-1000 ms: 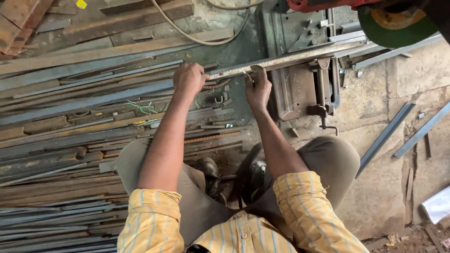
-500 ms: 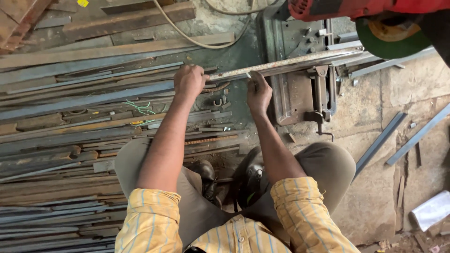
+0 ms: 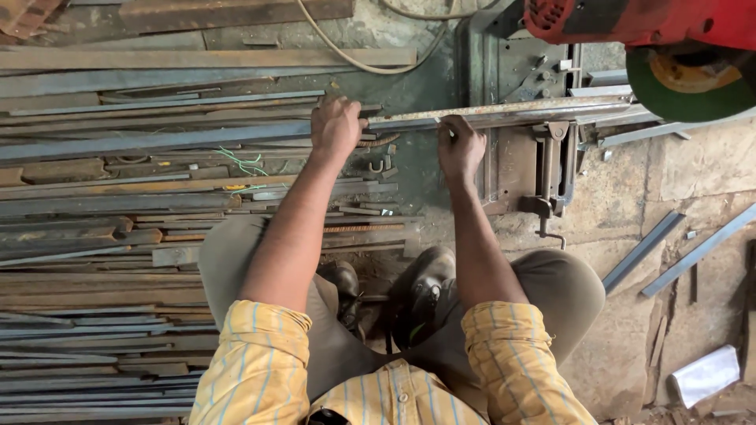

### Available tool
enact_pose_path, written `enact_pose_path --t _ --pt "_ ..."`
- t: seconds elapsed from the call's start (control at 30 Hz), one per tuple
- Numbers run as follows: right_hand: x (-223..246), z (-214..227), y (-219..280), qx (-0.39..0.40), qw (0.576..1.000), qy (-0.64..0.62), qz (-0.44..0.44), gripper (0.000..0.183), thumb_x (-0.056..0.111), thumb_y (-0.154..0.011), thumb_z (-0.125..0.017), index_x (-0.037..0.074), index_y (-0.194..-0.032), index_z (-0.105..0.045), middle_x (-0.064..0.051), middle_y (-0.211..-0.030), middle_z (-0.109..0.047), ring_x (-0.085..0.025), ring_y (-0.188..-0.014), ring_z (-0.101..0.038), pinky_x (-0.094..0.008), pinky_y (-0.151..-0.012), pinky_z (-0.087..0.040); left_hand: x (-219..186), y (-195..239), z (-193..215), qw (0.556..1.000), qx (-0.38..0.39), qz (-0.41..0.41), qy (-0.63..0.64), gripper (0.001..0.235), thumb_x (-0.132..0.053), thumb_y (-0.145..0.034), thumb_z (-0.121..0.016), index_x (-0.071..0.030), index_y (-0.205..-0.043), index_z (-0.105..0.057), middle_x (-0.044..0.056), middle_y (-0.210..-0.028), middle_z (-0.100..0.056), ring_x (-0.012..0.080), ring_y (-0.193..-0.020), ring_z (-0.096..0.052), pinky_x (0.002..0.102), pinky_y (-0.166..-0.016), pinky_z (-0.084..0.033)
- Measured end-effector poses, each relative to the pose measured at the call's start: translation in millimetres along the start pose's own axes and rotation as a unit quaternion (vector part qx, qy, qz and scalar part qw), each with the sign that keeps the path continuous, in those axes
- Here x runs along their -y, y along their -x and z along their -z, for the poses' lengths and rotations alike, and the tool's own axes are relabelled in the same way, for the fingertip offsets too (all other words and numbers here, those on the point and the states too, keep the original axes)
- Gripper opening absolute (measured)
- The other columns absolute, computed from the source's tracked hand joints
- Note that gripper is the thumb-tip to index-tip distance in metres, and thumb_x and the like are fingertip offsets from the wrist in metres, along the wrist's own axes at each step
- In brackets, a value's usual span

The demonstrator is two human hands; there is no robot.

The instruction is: The person measures a metal bar using a tape measure and cuts it with a circular saw, then flips through a notebook.

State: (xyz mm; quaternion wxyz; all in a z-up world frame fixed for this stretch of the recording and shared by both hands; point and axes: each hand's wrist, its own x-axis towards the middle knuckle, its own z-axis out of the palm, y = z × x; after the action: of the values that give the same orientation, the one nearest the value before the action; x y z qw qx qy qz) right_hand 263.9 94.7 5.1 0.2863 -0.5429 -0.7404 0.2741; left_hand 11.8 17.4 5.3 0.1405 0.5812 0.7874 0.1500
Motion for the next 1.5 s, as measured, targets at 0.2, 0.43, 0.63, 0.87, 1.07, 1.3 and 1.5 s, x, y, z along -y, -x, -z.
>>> enact_pose_path --t 0.2,0.43,0.63,0.87,1.07,1.3,1.5 --pt "-11.8 -10.5 -6.8 0.039 0.995 0.084 0.048 0.009 0.016 -0.09 -0.073 0.017 -0.098 -0.076 -0.004 -0.088 -0.078 -0.028 -0.082 -0.072 -0.045 -0.09 -0.042 -1.9 -2.2 -3.0 1.0 0.018 0.015 -0.005 0.024 -0.029 -0.082 -0.083 -0.007 -0.091 -0.077 0.013 -0.093 -0.074 0.0322 -0.093 -0.07 0.047 -0.075 -0.056" --pt "-8.7 -10.4 -9.8 0.041 0.993 0.1 0.055 0.006 0.019 -0.091 -0.073 0.018 -0.097 -0.076 -0.005 -0.086 -0.078 -0.027 -0.079 -0.072 -0.043 -0.095 -0.041 2.4 -0.4 -8.9 1.0 -0.021 -0.012 0.017 0.021 -0.024 -0.083 -0.081 -0.004 -0.085 -0.077 0.015 -0.084 -0.074 0.0322 -0.083 -0.072 0.046 -0.068 -0.057" --pt "3.7 -2.9 -13.6 0.041 0.986 0.129 0.094 0.008 0.02 -0.091 -0.072 0.016 -0.094 -0.079 -0.01 -0.082 -0.075 -0.031 -0.073 -0.068 -0.042 -0.094 -0.041 3.3 -6.3 -16.3 1.0 0.006 0.001 -0.006 0.019 -0.023 -0.087 -0.08 -0.004 -0.084 -0.077 0.015 -0.083 -0.075 0.0274 -0.077 -0.072 0.043 -0.065 -0.058" --pt "13.6 -7.5 -41.6 0.157 0.933 0.301 0.119 0.013 0.018 -0.09 -0.069 0.012 -0.084 -0.079 -0.017 -0.072 -0.071 -0.035 -0.07 -0.066 -0.046 -0.091 -0.046 -0.3 -4.4 -11.5 1.0 0.012 0.005 -0.013 0.022 -0.026 -0.082 -0.082 -0.005 -0.086 -0.078 0.013 -0.085 -0.076 0.0271 -0.081 -0.072 0.043 -0.067 -0.058" --pt "25.6 16.5 -67.7 0.51 0.761 0.378 -0.131 0.011 0.013 -0.082 -0.074 0.01 -0.079 -0.084 -0.005 -0.075 -0.08 -0.016 -0.073 -0.078 -0.037 -0.072 -0.057 -4.2 3.1 -12.2 1.0 -0.006 0.001 -0.014 0.021 -0.027 -0.079 -0.081 -0.009 -0.088 -0.079 0.012 -0.091 -0.075 0.0301 -0.089 -0.071 0.048 -0.072 -0.056" --pt "-47.8 70.9 -23.2 0.256 0.915 0.18 -0.254 0.015 0.016 -0.089 -0.068 0.018 -0.094 -0.082 -0.005 -0.076 -0.077 -0.015 -0.069 -0.075 -0.03 -0.067 -0.058 1.0 0.5 -16.8 1.0 0.014 0.006 -0.01 0.023 -0.028 -0.085 -0.08 -0.007 -0.093 -0.078 0.014 -0.094 -0.074 0.0316 -0.091 -0.07 0.048 -0.075 -0.056" --pt "-75.7 69.1 -11.9 0.208 0.966 0.056 -0.14 0.033 0.008 -0.085 -0.067 0.018 -0.114 -0.079 -0.009 -0.083 -0.078 -0.017 -0.073 -0.076 -0.033 -0.07 -0.06 0.6 -4.9 -19.6 1.0 -0.01 0.015 -0.023 0.024 -0.03 -0.083 -0.081 -0.007 -0.092 -0.078 0.014 -0.089 -0.074 0.0314 -0.091 -0.069 0.048 -0.073 -0.055"
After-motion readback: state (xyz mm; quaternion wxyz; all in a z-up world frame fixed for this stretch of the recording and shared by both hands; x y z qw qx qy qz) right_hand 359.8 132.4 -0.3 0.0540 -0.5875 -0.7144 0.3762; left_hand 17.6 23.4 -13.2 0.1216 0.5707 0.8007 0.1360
